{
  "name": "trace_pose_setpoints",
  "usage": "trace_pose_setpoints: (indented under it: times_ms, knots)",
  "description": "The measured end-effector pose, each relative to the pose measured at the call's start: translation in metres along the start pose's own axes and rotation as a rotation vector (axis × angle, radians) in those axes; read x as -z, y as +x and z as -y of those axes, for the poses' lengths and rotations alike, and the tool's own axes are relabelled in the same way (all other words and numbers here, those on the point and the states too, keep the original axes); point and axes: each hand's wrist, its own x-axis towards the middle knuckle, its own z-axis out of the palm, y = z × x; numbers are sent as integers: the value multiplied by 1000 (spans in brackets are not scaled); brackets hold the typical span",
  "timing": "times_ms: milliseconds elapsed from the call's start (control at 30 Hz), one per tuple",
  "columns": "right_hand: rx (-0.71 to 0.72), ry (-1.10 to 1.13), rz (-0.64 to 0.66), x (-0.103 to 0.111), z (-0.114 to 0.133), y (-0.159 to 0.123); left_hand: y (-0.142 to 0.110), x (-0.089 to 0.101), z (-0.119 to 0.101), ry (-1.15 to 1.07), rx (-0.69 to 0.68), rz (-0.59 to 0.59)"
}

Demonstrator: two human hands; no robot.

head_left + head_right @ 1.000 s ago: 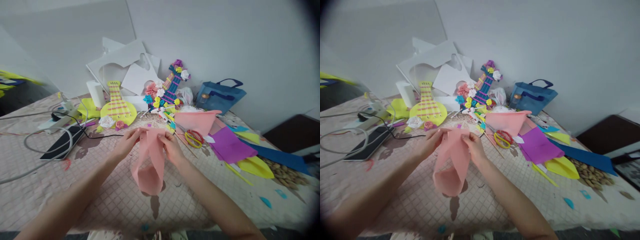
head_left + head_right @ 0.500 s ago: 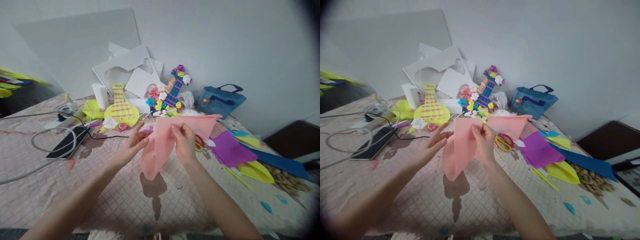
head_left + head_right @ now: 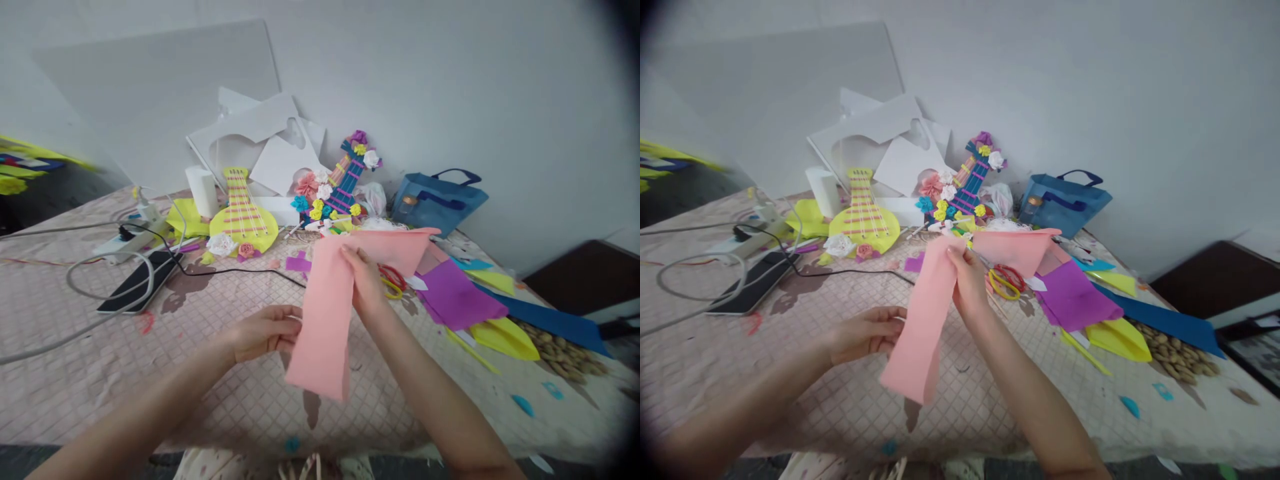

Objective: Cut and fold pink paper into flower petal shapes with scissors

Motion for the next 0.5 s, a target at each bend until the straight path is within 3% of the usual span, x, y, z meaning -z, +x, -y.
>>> trace_pose_setpoints:
  times_ms: [67,200,300,500]
  knots:
    - [-91,-27,-13,11,-23,8,4,7,1,-17,-14,-6]
    - [-130,-44,6,29,-58,18,32,16,-9,-24,-121,-95]
    - [-94,-61,49,34,-67,18,57,16,-22,0,-170,-116]
    - [-80,-124,201,35,-68,10,79,11,-29,171,-321,-357]
